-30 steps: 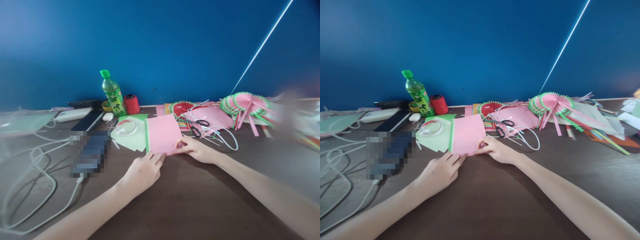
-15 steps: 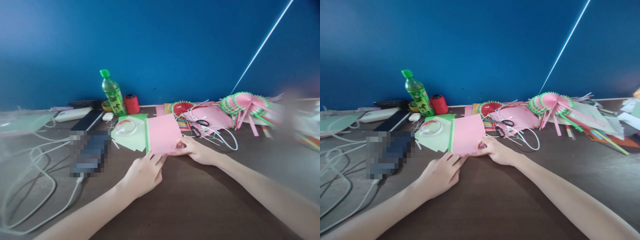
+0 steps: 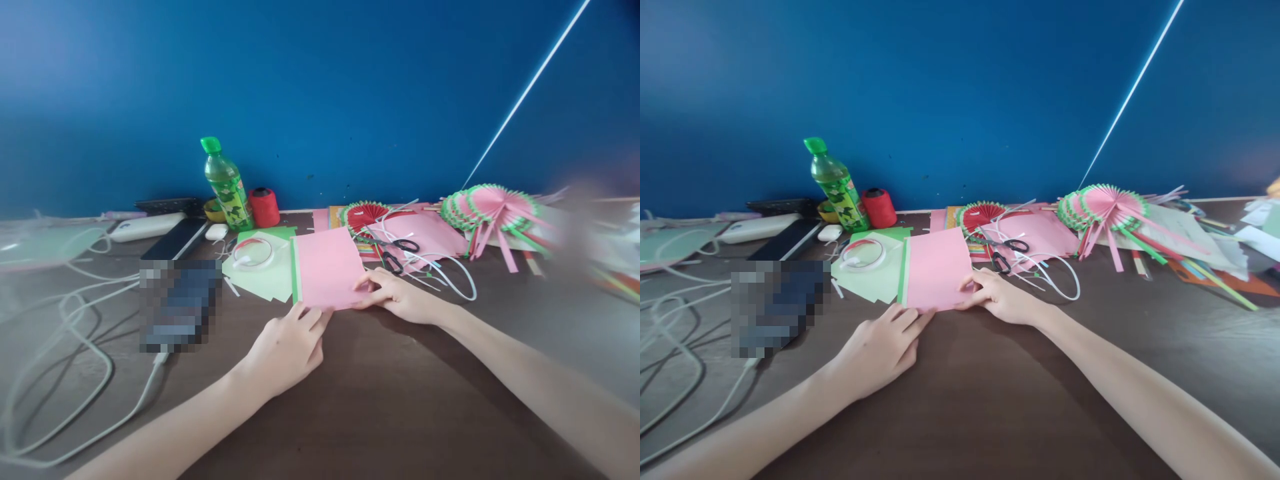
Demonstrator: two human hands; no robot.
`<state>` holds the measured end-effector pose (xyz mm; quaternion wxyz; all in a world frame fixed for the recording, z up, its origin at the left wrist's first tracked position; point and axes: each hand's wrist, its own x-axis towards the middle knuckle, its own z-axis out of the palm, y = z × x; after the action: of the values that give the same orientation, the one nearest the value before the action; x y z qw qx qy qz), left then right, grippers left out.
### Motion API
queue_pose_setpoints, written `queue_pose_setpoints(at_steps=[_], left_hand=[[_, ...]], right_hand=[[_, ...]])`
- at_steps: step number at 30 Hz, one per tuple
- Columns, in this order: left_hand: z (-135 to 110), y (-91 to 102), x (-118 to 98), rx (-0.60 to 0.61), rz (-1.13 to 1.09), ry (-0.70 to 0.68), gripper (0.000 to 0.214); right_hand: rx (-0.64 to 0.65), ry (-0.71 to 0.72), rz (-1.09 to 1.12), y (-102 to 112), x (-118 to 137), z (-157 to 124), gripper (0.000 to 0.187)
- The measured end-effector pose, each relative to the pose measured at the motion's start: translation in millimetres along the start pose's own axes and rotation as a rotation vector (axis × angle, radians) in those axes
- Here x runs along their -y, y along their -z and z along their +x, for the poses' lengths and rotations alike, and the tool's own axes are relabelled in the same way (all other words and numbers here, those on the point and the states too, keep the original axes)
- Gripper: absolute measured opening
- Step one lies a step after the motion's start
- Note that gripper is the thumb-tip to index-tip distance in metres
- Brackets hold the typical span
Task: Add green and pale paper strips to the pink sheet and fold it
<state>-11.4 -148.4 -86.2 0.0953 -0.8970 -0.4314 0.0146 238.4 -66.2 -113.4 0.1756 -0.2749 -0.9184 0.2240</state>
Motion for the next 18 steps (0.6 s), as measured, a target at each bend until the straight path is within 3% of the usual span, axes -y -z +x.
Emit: queue_pose_setpoints(at_steps=[13, 18], left_hand=[[-2.7, -6.5, -0.5, -0.116, 0.046, -0.100, 0.044], [-2.5, -7.2, -1.0, -0.086, 0.029, -0.082, 0.045]], right_hand=[[-0.033, -0.065, 0.118, 0.7, -4.1, -2.2, 0.027], [-0.064, -0.122, 0.225, 3.2, -3.2, -2.5, 0.024]])
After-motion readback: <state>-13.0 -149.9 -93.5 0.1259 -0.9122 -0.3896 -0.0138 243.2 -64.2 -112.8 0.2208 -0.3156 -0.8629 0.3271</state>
